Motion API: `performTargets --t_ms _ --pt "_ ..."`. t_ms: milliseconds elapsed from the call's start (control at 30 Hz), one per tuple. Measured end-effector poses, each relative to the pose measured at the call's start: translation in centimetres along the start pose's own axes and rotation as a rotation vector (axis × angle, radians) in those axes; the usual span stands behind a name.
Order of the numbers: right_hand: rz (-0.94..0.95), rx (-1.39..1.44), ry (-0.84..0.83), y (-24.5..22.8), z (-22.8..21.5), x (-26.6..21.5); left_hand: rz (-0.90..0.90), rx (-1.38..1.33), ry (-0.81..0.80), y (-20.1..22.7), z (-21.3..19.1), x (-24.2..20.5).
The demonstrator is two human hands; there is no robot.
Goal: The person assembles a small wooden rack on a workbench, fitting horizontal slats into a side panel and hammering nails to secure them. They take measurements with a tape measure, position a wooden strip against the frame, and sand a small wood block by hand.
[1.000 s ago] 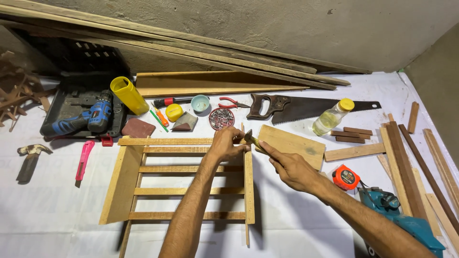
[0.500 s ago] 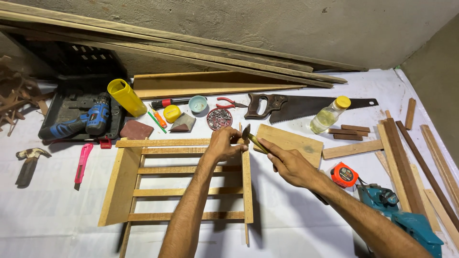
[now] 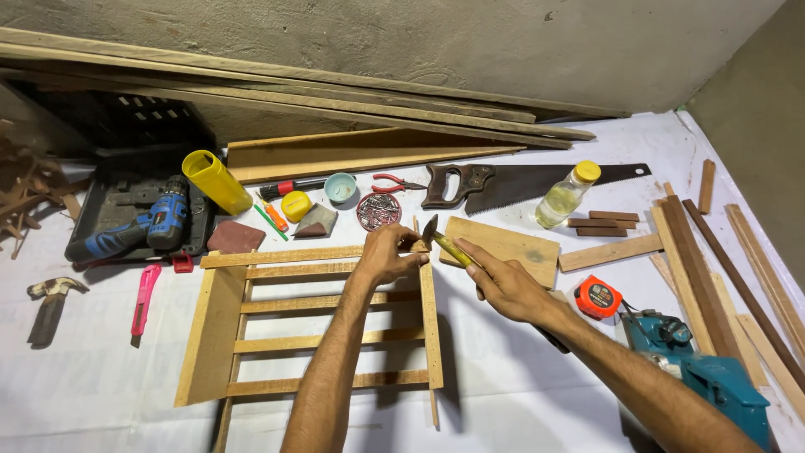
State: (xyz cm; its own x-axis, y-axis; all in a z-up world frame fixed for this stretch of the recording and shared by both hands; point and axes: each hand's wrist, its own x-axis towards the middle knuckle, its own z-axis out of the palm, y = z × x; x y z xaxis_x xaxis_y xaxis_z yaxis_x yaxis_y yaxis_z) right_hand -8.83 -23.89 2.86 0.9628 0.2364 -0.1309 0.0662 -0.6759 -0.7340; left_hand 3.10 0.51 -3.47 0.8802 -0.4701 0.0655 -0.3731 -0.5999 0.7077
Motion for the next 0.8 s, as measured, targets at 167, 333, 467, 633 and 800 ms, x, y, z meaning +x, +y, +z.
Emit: performTargets --t_ms 167,333,467,633,800 --pt "0.087 0.037 0.073 4.2 -0.4 -0.9 0.071 0.076 -0.005 0.8 -0.5 0.0" --pt "0.127 0.026 0.175 6.1 -1.5 -4.1 0.18 0.369 0.07 6.1 0.7 -1.4" --pt "0.169 0.017 0.242 7.9 -1.2 -6.8 0.338 0.329 0.172 11.5 5.0 -2.2" --pt "0.321 0.038 0.271 10.2 0.1 -9.7 0.329 0.166 0.085 8.9 14.6 -0.5" --pt "0.086 -0.067 0.428 17.1 4.0 -11.5 0.234 0.126 -0.037 8.5 19.6 -0.9"
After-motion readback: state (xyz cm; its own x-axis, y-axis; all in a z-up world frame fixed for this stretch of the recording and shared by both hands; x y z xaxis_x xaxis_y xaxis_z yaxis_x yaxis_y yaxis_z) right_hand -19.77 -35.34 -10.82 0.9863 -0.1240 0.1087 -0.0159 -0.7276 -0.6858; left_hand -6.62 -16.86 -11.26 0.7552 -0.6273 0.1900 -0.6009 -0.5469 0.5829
